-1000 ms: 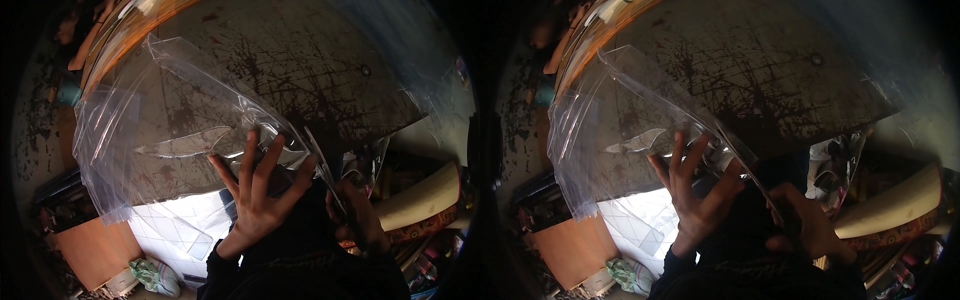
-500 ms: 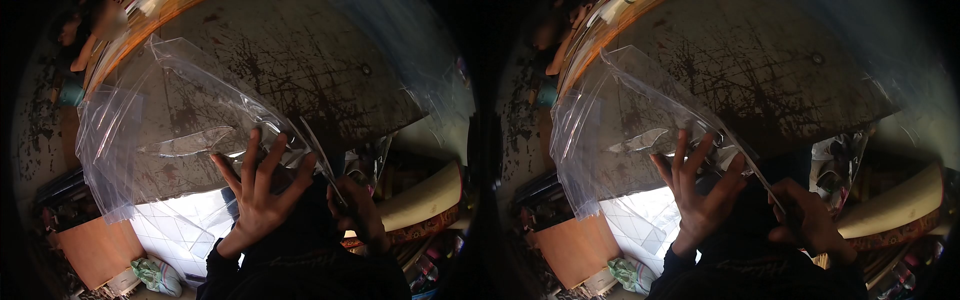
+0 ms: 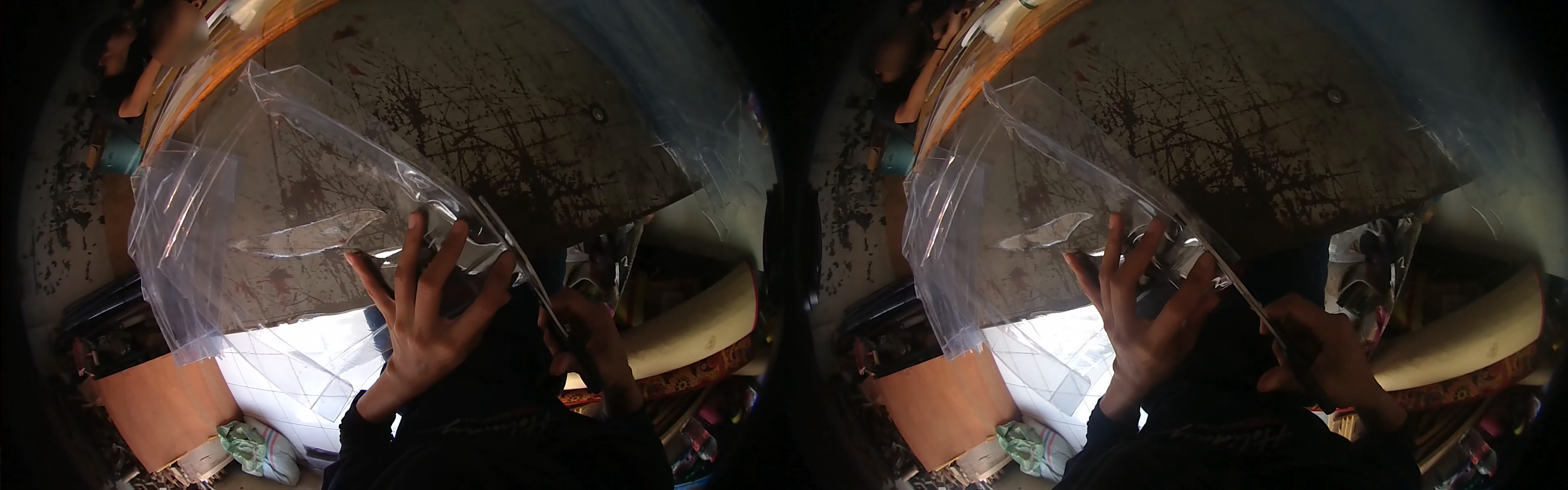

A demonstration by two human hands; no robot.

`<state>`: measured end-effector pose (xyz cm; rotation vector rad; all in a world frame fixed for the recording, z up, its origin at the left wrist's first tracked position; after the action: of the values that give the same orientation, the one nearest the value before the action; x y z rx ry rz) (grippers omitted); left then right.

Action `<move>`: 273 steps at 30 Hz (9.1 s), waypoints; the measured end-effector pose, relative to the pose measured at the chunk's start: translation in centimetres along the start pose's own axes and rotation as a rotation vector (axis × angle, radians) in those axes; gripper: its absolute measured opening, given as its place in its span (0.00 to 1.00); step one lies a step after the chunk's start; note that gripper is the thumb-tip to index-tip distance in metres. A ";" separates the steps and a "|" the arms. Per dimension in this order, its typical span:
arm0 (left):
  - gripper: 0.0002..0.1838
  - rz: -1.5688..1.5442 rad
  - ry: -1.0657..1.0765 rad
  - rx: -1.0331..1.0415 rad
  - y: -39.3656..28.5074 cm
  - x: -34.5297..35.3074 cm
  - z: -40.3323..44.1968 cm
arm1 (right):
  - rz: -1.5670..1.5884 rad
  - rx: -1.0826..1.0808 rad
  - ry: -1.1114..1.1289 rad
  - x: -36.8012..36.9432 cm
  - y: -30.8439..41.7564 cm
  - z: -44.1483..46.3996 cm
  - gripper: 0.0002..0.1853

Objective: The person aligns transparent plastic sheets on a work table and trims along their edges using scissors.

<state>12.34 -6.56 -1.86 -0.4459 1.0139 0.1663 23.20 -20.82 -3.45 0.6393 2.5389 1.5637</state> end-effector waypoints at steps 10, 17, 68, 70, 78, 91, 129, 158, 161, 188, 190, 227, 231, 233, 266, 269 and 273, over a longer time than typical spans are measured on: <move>0.26 -0.018 -0.027 0.014 0.1 0.1 -0.1 | -0.068 -0.020 -0.022 -0.5 0.0 0.2 0.27; 0.29 -0.018 -0.022 0.025 0.2 0.1 -0.2 | -0.198 -0.037 -0.015 -0.8 0.3 0.4 0.26; 0.32 -0.321 0.129 -0.050 -0.1 -2.9 0.4 | -0.008 -0.172 0.069 -0.6 -1.4 -0.2 0.20; 0.30 -0.225 0.027 -0.134 0.7 -3.4 0.6 | 0.131 -0.040 0.072 -0.4 -1.9 -1.0 0.19; 0.24 -0.130 -0.129 -0.176 1.9 -1.0 1.6 | 0.038 -0.253 0.111 -0.6 -2.0 -1.3 0.19; 0.27 0.007 -0.076 -0.168 1.7 -0.8 1.8 | 0.095 -0.148 0.020 -0.4 -1.5 1.1 0.30; 0.10 -0.310 0.712 0.649 6.8 -4.2 14.7 | 0.266 -0.034 -0.068 0.5 -2.7 -0.6 0.26; 0.05 -0.942 0.793 0.431 7.5 2.2 15.2 | 0.054 0.139 -0.190 -0.1 2.0 -1.6 0.32; 0.05 -0.935 0.781 0.420 7.5 2.4 15.1 | -0.037 0.122 -0.193 -0.6 1.6 -1.7 0.33; 0.07 -1.014 0.855 0.395 8.1 2.2 15.6 | 0.050 0.099 -0.135 -0.8 1.3 -1.5 0.15; 0.08 -1.012 0.842 0.414 8.3 2.2 15.6 | 0.013 0.067 -0.082 -0.7 1.5 -0.8 0.15; 0.06 -0.678 0.530 0.528 10.6 1.9 16.4 | 0.093 0.089 -0.195 1.1 2.6 1.4 0.16; 0.05 -0.707 0.550 0.509 10.7 2.1 16.4 | 0.028 0.003 -0.195 1.0 2.4 1.5 0.16; 0.05 -0.714 0.564 0.505 10.7 2.1 16.4 | -0.095 0.031 -0.162 1.0 2.8 1.5 0.16; 0.10 -0.769 0.575 0.483 10.6 2.2 16.5 | -0.078 0.097 -0.129 0.7 4.8 3.0 0.12; 0.10 -0.761 0.570 0.482 10.6 2.3 16.5 | -0.058 0.095 -0.147 0.7 4.7 3.1 0.11; 0.10 -0.733 0.562 0.489 10.6 2.2 16.4 | -0.097 0.088 -0.156 0.9 5.0 3.2 0.11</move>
<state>22.79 9.95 0.60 -0.3923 1.3203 -0.8907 24.80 -15.85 -0.44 0.6121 2.4938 1.3230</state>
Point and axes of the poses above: each hand's wrist, its own z-axis towards the middle knuckle, its own x-axis out of the palm, y = z × x, the point moved 4 cm from there along z, towards the middle knuckle, and after that the axes turned 2 degrees about x, right-handed, at the moved point
